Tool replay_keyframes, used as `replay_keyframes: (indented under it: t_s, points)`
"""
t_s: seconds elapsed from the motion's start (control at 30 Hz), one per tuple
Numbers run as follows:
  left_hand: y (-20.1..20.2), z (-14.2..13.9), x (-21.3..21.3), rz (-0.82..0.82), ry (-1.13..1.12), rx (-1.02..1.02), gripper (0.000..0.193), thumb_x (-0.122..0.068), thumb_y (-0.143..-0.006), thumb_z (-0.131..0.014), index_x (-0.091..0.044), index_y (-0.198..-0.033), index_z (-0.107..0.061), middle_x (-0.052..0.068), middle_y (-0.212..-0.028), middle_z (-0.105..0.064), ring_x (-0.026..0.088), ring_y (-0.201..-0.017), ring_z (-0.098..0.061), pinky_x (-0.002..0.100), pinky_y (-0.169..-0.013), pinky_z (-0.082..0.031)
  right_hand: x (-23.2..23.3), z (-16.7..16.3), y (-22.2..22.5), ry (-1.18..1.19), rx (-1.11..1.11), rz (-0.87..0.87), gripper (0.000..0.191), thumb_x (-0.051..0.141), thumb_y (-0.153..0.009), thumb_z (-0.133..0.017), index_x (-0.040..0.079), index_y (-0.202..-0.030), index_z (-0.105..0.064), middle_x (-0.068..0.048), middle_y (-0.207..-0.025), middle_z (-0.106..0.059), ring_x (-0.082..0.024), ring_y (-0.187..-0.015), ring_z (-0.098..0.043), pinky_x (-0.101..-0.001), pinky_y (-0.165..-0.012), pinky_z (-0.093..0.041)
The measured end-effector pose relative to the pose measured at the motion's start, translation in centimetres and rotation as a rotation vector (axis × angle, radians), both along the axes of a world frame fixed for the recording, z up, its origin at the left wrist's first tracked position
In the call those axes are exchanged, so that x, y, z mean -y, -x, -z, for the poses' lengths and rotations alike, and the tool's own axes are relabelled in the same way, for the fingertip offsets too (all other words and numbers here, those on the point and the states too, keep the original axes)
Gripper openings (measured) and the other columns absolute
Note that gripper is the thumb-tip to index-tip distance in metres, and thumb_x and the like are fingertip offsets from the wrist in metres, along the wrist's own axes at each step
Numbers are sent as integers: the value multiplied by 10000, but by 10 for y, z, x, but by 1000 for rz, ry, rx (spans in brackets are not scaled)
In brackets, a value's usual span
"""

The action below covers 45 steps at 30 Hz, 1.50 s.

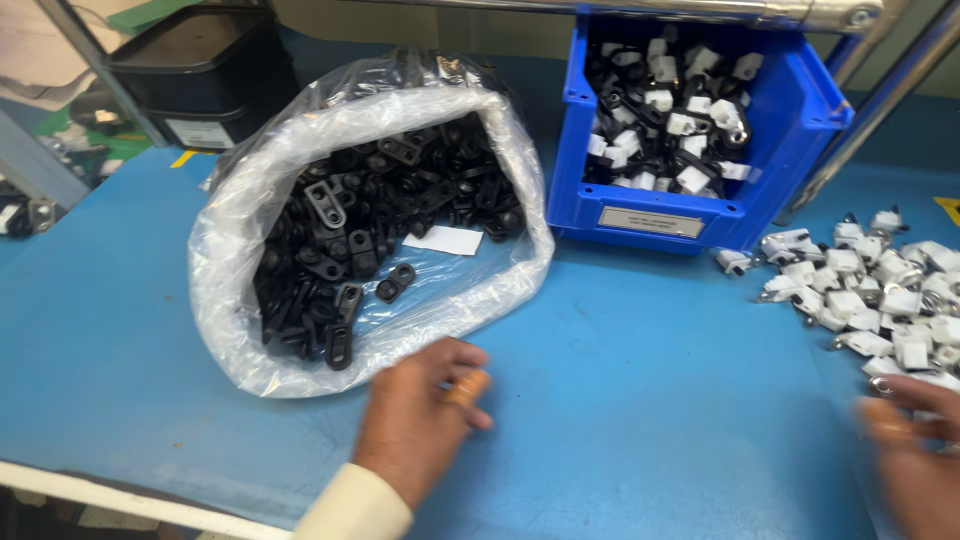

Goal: The person repeatedly picks a black plastic clip and a white plastic piece, snaps them together by hand, and places the assembled unit on the table. The process is repeated multiple times with components sourced from a plastic bag and a blue bin.

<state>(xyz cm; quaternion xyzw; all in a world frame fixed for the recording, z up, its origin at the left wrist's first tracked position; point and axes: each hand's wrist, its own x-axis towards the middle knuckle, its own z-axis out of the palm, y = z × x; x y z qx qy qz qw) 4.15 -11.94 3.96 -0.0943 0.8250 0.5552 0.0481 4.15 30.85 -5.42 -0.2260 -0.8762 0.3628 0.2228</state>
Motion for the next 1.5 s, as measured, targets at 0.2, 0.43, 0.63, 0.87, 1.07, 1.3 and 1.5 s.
replay_keyframes:
  t_s: [0.2,0.43,0.63,0.87,1.07,1.3,1.5]
  points:
    - [17,-27,7,-51,99,77,209,-153,-910,-734,-100,-1112,-744,55,-958,-808,143,-667,-790,281,-586,-626,-133,67,15,-182,83,84,383,209,-1010,-753,-36,-1279,-635,-190,-907,-708,-271,-755,-703,-374,-665,-581]
    - [16,-27,-28,105,150,51,208,-155,-925,-714,-95,-1124,-729,47,-949,-801,147,-674,-795,293,-620,-632,-130,58,39,-500,-30,-31,410,295,-979,-839,-24,-1210,-725,-149,-892,-724,-266,-761,-681,-385,-743,-567]
    - [21,-19,-4,-46,183,-50,221,-134,-910,-717,-109,-1129,-741,50,-929,-801,130,-705,-797,305,-615,-642,-88,30,35,-511,-146,-95,230,238,-1051,-777,41,-1163,-745,-113,-885,-713,-221,-787,-624,-369,-767,-550]
    - [52,-23,68,-220,507,-289,230,-116,-878,-756,-98,-1107,-746,91,-976,-797,204,-860,-785,354,-800,-619,-103,55,46,-59,-136,-91,467,199,-950,-788,-66,-1277,-586,-193,-928,-623,-279,-662,-610,-432,-516,-508]
    - [78,-21,66,25,1014,-12,401,-359,-902,-764,-228,-1266,-655,63,-1164,-712,283,-1095,-682,454,-915,-574,-89,41,28,-273,-316,-216,340,166,-1077,-694,-56,-1304,-570,-169,-992,-631,-208,-858,-580,-330,-659,-507]
    - [84,-11,63,-6,943,-159,320,-211,-911,-702,-218,-1230,-679,55,-1209,-683,305,-1070,-677,464,-888,-576,42,-25,-20,-712,1,-226,318,325,-923,-737,220,-1222,-744,-50,-874,-734,-211,-816,-678,-427,-853,-559]
    - [72,-3,44,32,507,-375,186,-108,-974,-603,-97,-1138,-692,131,-981,-628,287,-823,-721,414,-751,-590,90,-54,-26,-745,-82,-285,379,337,-862,-722,232,-1226,-705,16,-995,-745,-221,-901,-721,-417,-885,-544]
